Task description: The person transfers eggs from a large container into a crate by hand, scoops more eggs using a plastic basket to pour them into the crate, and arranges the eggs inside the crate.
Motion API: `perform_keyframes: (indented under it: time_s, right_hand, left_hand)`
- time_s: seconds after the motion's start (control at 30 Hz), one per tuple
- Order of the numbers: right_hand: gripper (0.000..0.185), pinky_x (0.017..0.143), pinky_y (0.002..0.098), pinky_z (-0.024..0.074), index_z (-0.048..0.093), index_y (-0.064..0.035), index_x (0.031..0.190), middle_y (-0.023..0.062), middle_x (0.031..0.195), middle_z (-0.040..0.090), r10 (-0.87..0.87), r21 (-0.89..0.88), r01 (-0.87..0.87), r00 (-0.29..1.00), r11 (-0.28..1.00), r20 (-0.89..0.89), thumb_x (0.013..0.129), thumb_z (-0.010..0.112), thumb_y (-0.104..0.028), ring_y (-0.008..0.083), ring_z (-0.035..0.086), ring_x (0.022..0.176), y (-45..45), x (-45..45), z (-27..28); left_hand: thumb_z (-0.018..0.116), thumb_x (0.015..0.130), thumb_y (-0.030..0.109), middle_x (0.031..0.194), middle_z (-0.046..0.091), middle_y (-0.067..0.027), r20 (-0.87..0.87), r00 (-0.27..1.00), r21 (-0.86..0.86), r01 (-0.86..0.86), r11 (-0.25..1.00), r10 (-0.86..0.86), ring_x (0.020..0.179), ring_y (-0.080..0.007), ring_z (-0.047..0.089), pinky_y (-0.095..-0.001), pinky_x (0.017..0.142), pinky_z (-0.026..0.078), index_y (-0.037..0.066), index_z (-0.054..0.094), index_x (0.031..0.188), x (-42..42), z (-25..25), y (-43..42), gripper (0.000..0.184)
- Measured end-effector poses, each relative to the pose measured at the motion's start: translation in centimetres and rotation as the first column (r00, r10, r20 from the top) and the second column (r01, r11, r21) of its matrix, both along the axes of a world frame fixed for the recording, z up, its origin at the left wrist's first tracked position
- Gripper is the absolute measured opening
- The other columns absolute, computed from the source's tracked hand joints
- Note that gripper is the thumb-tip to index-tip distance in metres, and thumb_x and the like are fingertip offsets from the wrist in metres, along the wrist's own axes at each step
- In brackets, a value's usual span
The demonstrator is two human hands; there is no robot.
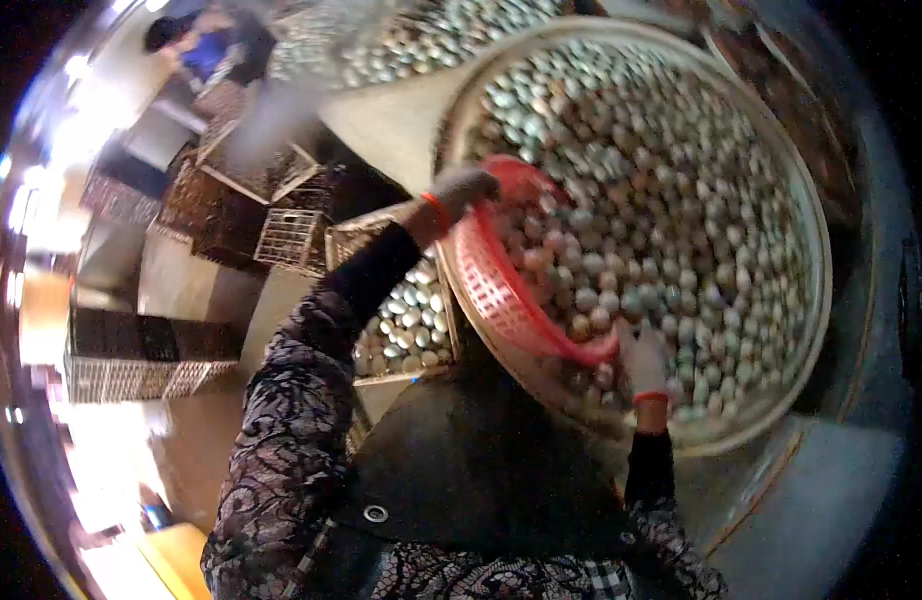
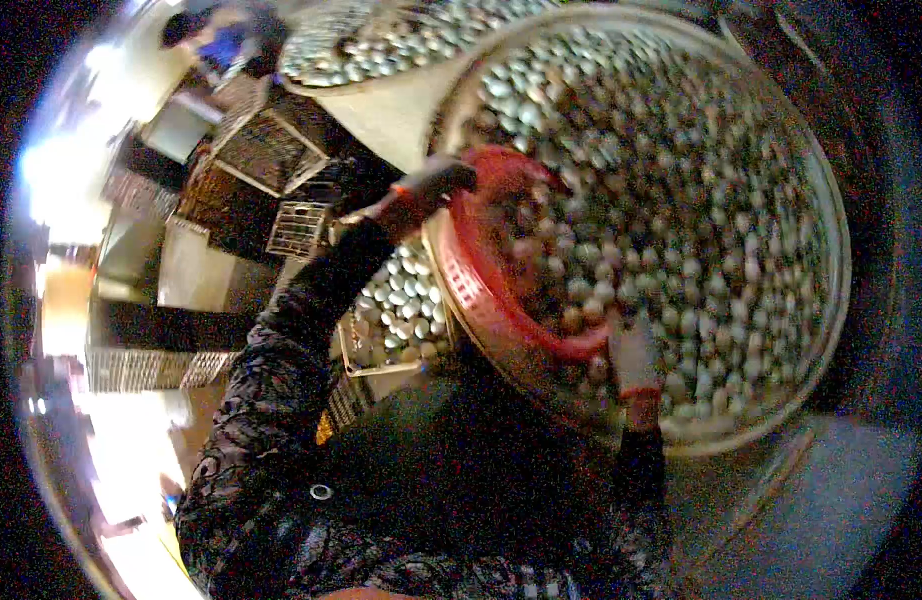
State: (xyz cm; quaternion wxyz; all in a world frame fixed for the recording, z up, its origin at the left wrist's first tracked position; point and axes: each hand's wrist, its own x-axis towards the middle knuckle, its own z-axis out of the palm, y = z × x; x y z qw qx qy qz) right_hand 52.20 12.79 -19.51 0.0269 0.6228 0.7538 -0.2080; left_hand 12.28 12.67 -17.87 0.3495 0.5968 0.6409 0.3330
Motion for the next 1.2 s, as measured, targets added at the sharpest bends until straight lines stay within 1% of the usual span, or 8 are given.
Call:
perform_keyframes:
  time_s: [0.03,0.17,0.23,0.27,0.37,0.53,1.1,1.2]
  right_hand:
    - [0.057,0.085,0.0429,0.0416,0.057,-0.0036,0.110,0.0233,0.104,0.058,-0.050,-0.204,0.038,0.997,0.978,-0.053,0.085,0.041,-0.052,0.0383,0.054,0.099,0.3,0.9,-1.9]
    - [0.037,0.087,0.0345,0.0414,0.049,-0.0111,0.123,0.0203,0.112,0.055,0.255,-0.187,-0.240,0.965,0.953,0.061,0.086,0.047,-0.017,0.0335,0.050,0.105,-0.7,1.5,-4.5]
    - [0.039,0.085,0.0350,0.0414,0.051,-0.0211,0.120,0.0173,0.109,0.056,-0.535,-0.613,0.033,0.524,0.790,-0.662,0.082,0.049,-0.012,0.0331,0.050,0.103,-0.5,0.6,-4.4]
    - [0.039,0.085,0.0350,0.0414,0.051,-0.0211,0.120,0.0173,0.109,0.056,-0.550,-0.615,0.053,0.513,0.787,-0.659,0.082,0.049,-0.012,0.0331,0.050,0.103,-0.5,0.8,-4.6]
    - [0.028,0.080,0.0351,0.0417,0.057,-0.0122,0.107,0.0141,0.098,0.058,-0.011,-0.174,-0.052,0.940,0.983,-0.341,0.080,0.053,-0.020,0.0298,0.053,0.093,0.1,1.1,-4.9]
    - [0.035,0.074,0.0352,0.0405,0.056,0.0023,0.095,0.0132,0.088,0.055,-0.576,-0.517,0.282,0.561,0.808,-0.594,0.078,0.053,-0.028,0.0271,0.052,0.086,-1.4,-1.5,0.3]
    - [0.021,0.065,0.0333,0.0453,0.058,0.0016,0.097,0.0105,0.091,0.056,-0.075,0.168,0.198,0.831,0.966,-0.552,0.082,0.055,-0.013,0.0200,0.053,0.072,-0.6,0.4,-0.9]
    - [0.022,0.068,0.0336,0.0452,0.057,0.0015,0.098,0.0102,0.094,0.055,-0.115,0.021,0.191,0.673,0.981,-0.731,0.084,0.054,-0.016,0.0186,0.054,0.078,-0.5,-0.2,0.6]
  left_hand:
    - [0.050,0.082,0.024,0.075,0.059,-0.0042,0.324,0.945,0.010,-0.054,0.998,0.048,0.069,-0.0129,0.052,-0.0283,0.062,0.044,0.004,0.064,0.088,0.3,0.5,-1.1,0.025]
    - [0.048,0.081,0.021,0.084,0.058,-0.0005,-0.056,0.995,-0.011,0.084,0.996,-0.084,0.077,-0.0109,0.049,-0.0236,0.073,0.041,0.001,0.060,0.097,-1.4,-0.2,-1.0,0.028]
    - [0.053,0.076,0.007,0.075,0.058,-0.0042,0.525,0.816,-0.210,-0.150,0.966,0.241,0.071,-0.0122,0.053,-0.0252,0.064,0.044,0.002,0.061,0.081,-0.9,-0.3,-0.7,0.011]
    - [0.055,0.074,0.009,0.075,0.057,-0.0029,0.441,0.890,-0.052,-0.108,0.993,0.120,0.071,-0.0115,0.052,-0.0248,0.063,0.043,0.002,0.061,0.079,-1.5,-1.4,-0.5,0.011]
    - [0.056,0.069,0.013,0.075,0.055,0.0004,0.544,0.814,-0.147,-0.148,0.978,0.205,0.072,-0.0110,0.051,-0.0241,0.069,0.041,0.001,0.060,0.076,-1.5,-1.1,-0.7,0.015]
    - [0.052,0.065,0.007,0.089,0.058,-0.0042,0.642,0.739,-0.191,-0.101,0.976,0.202,0.081,-0.0145,0.054,-0.0254,0.076,0.044,-0.003,0.057,0.097,1.4,3.7,-2.3,0.033]
    - [0.047,0.068,0.003,0.115,0.052,-0.0114,0.760,0.619,-0.102,-0.188,0.977,0.199,0.099,-0.0195,0.054,-0.0292,0.086,0.044,-0.004,0.038,0.126,1.5,7.1,-5.6,0.059]
    - [0.047,0.075,0.009,0.109,0.056,-0.0057,0.768,0.633,0.002,-0.153,0.988,0.097,0.097,-0.0188,0.053,-0.0301,0.090,0.040,-0.001,0.046,0.120,-1.2,6.8,-6.2,0.046]
